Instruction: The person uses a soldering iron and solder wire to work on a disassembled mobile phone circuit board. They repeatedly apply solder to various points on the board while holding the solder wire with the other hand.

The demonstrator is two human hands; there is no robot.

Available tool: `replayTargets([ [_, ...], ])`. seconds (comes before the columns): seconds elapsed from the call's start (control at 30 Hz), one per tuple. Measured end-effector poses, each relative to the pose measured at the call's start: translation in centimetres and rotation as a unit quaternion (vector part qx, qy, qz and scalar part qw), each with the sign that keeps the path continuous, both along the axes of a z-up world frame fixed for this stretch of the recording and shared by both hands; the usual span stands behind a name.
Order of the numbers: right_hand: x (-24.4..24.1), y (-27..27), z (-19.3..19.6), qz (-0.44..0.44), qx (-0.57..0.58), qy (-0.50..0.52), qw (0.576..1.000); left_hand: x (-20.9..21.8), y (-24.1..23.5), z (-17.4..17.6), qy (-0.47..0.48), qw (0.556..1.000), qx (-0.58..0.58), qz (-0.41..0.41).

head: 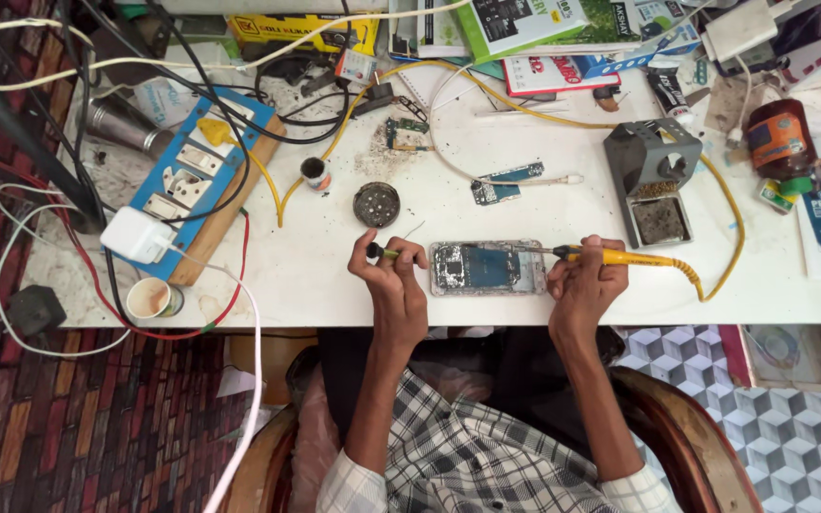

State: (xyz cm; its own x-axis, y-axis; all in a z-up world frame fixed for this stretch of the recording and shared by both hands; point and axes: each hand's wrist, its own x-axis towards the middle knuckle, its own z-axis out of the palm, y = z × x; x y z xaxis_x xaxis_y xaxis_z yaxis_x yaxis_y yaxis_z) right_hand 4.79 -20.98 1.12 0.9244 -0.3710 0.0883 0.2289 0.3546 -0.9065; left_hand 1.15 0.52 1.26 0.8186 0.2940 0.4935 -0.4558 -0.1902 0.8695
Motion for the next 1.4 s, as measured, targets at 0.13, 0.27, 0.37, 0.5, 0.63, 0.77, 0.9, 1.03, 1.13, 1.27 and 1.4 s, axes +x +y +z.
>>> replayTargets([
  [0.13, 0.0, -0.2, -0.5, 0.011, 0.000, -0.011, 1.000, 0.0, 0.1, -0.1, 0.028, 0.999, 0.001, -0.039],
  [0.27, 0.1, -0.5, -0.8, 0.007, 0.003, -0.023, 1.000, -0.4, -0.5, 0.0, 0.025, 0.997, 0.007, -0.071],
  [0.37, 0.2, -0.2, -1.2, 0.001, 0.008, -0.033, 0.999, -0.3, -0.5, 0.1, -0.016, 0.999, 0.003, -0.044],
  [0.5, 0.0, -0.4, -1.3, -0.025, -0.023, -0.036, 0.999, 0.0, -1.0, 0.3, -0.042, 0.998, -0.033, -0.034],
  [0.63, -0.4, 0.1, -1.3, -0.049, -0.053, -0.045, 0.996, 0.2, -1.0, 0.6, 0.004, 0.997, -0.017, -0.074],
  [0.77, -0.2, 0.2, -0.9, -0.058, -0.047, -0.029, 0.997, 0.6, -1.1, 0.8, 0.036, 0.996, 0.000, -0.083],
  [0.9, -0.4, 0.7, -0.9, -0.068, -0.072, -0.029, 0.995, 0.3, -1.2, 0.6, 0.006, 0.998, 0.011, -0.069],
  [1.03, -0.2, 0.3, -0.9, -0.071, -0.052, -0.010, 0.996, 0.4, -1.2, 0.1, 0.044, 0.996, -0.027, -0.074],
  [1.13, -0.3, 0.5, -0.9, -0.067, -0.065, -0.008, 0.996, 0.2, -1.1, -0.3, 0.028, 0.996, -0.036, -0.071],
  [1.27, -0.4, 0.4, -0.9, -0.071, -0.085, -0.004, 0.994, 0.0, -1.1, -0.7, 0.030, 0.995, -0.031, -0.085],
  [1.4, -0.2, 0.5, -0.6, -0.070, -0.084, 0.007, 0.994, 0.2, -1.1, -0.7, 0.020, 0.996, -0.006, -0.086],
])
